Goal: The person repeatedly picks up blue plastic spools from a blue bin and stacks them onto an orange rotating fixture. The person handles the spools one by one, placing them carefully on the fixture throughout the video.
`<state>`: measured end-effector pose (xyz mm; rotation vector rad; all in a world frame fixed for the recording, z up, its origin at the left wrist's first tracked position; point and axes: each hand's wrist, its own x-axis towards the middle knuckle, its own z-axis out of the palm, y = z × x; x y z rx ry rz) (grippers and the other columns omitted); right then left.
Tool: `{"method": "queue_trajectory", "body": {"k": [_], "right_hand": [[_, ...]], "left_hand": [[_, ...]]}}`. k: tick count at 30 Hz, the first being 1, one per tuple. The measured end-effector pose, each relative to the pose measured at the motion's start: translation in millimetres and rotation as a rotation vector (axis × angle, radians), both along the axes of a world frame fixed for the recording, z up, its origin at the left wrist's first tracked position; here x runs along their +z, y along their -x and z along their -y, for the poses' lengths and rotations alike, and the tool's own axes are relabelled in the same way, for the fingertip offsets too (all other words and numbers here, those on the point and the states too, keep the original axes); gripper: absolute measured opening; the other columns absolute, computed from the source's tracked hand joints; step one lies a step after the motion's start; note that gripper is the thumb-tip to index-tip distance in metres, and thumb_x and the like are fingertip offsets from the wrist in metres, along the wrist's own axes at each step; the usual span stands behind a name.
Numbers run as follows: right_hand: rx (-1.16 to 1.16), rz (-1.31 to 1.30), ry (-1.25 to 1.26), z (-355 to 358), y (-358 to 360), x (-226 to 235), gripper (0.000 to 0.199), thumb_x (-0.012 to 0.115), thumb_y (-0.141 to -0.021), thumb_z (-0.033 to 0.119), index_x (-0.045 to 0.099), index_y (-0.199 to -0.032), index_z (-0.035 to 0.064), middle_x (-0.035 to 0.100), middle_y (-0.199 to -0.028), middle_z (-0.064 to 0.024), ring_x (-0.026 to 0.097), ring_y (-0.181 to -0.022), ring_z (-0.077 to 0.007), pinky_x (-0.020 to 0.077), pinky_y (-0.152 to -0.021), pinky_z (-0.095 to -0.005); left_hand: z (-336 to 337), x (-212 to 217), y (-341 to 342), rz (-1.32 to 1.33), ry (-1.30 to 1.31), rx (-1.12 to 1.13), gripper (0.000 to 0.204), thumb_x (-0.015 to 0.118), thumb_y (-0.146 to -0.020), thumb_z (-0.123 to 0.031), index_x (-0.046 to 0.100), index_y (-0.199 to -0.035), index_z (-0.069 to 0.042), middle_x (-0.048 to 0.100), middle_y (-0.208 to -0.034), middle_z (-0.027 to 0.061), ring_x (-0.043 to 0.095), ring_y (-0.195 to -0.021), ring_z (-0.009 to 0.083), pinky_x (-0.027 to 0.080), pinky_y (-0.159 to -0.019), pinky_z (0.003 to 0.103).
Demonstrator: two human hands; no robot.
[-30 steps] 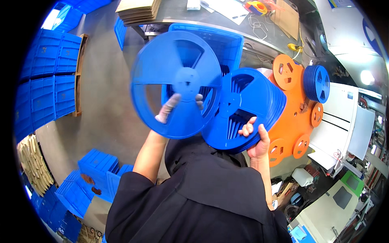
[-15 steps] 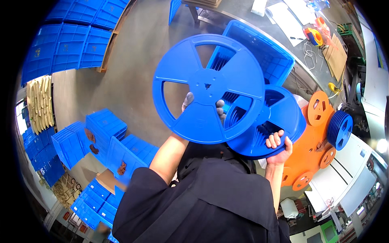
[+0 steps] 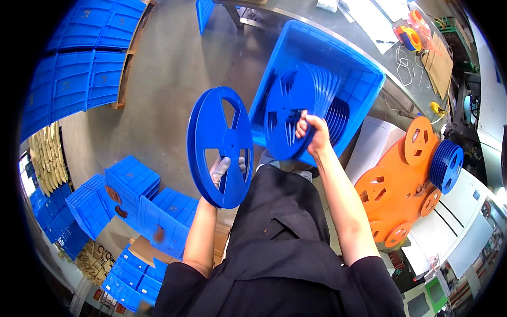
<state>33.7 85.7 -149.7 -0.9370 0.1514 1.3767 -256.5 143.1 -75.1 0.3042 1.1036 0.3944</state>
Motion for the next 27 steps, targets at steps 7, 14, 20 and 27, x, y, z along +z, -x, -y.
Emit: {"method": "queue_trajectory", "body": {"k": [7, 14, 20, 27], "right_hand": [[-0.075, 0.049, 0.268, -31.9, -1.0, -63.5, 0.018, 0.062, -0.081, 0.021, 0.058, -0.084, 0.0039, 0.056, -0.062, -0.0042, 0.052, -0.050, -0.0140, 0.0440, -0.048, -0.0290], [-0.171, 0.052, 0.377, -12.0, 6.2, -72.2, 0.021, 0.060, -0.085, 0.025, 0.056, -0.081, 0.0042, 0.053, -0.060, -0.0020, 0.049, -0.047, -0.0127, 0.0421, -0.045, -0.0281], [-0.203, 0.043, 0.423, -19.2, 10.4, -67.7, 0.018, 0.061, -0.084, 0.022, 0.056, -0.081, 0.0047, 0.054, -0.060, -0.0021, 0.049, -0.047, -0.0118, 0.0425, -0.045, -0.0271], [-0.112, -0.090, 0.269, 16.0, 12.7, -21.2, 0.022, 0.060, -0.086, 0.025, 0.057, -0.093, 0.0046, 0.050, -0.065, -0.0033, 0.048, -0.055, -0.0146, 0.0422, -0.056, -0.0300]], "left_hand": [[-32.9, -42.3, -41.8, -0.005, -0.139, -0.224, 0.048, 0.062, -0.091, -0.034, 0.048, -0.129, -0.008, 0.060, -0.102, 0.0067, 0.061, -0.090, 0.0151, 0.052, -0.079, 0.030], [-78.8, -110.7, -107.2, -0.084, -0.164, -0.431, 0.059, 0.066, -0.089, -0.032, 0.041, -0.140, -0.016, 0.059, -0.098, 0.0041, 0.057, -0.085, 0.0147, 0.049, -0.074, 0.030], [-116.5, -197.6, -143.0, -0.256, -0.187, -0.572, 0.080, 0.068, -0.085, -0.046, 0.032, -0.148, -0.013, 0.061, -0.115, 0.0070, 0.055, -0.101, 0.0172, 0.042, -0.091, 0.031], [-145.2, -233.1, -131.6, -0.109, 0.240, -0.374, 0.056, 0.058, -0.088, -0.052, 0.061, -0.121, -0.007, 0.069, -0.106, 0.0075, 0.062, -0.098, 0.0252, 0.050, -0.084, 0.034]]}}
